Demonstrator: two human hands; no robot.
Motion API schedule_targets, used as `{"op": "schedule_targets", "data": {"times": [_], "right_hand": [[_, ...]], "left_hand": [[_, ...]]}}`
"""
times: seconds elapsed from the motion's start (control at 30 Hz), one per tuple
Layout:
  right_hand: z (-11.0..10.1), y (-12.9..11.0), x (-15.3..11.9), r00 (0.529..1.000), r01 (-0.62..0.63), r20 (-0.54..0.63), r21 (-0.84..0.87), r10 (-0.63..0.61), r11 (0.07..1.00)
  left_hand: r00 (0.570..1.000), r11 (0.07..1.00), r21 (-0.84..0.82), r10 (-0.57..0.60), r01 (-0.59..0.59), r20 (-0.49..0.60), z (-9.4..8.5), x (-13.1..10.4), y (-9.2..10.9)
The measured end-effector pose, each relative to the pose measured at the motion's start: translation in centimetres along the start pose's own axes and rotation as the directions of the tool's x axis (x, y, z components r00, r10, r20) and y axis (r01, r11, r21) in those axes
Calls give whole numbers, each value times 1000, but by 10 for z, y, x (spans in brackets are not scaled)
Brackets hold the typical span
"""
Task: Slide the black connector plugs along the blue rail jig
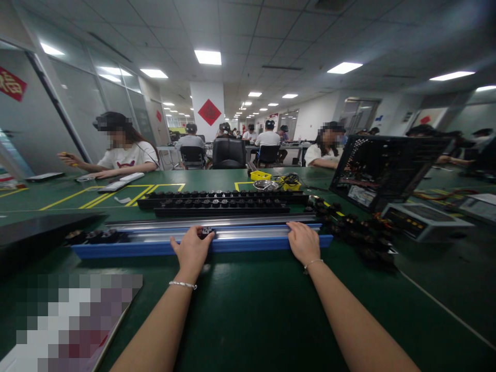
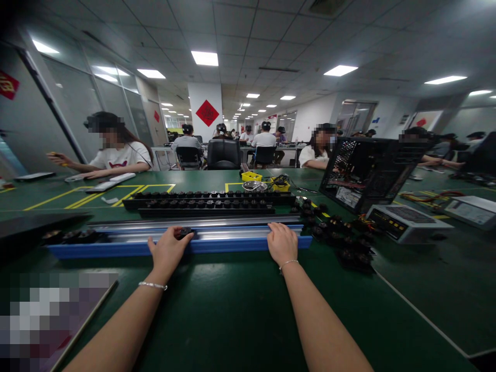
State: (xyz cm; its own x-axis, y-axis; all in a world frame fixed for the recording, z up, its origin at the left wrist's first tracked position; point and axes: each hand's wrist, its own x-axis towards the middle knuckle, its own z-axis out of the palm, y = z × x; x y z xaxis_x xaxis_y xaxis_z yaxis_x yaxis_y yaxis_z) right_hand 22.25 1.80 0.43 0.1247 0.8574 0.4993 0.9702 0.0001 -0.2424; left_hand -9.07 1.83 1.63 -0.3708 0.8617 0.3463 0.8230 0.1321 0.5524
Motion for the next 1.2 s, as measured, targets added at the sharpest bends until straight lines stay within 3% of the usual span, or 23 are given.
{"op": "schedule_targets", "data": {"times": [0.3, 1.2], "right_hand": [[1, 1, 0, 1000, 9, 1, -4, -9, 1000], [0, -1, -1, 1000, -8, 1, 7, 8, 1000]], "left_hand": [[998, 984, 166, 65, -65, 6, -7, -7, -2], [995, 991, 102, 85, -90, 47, -6, -11, 2]]}}
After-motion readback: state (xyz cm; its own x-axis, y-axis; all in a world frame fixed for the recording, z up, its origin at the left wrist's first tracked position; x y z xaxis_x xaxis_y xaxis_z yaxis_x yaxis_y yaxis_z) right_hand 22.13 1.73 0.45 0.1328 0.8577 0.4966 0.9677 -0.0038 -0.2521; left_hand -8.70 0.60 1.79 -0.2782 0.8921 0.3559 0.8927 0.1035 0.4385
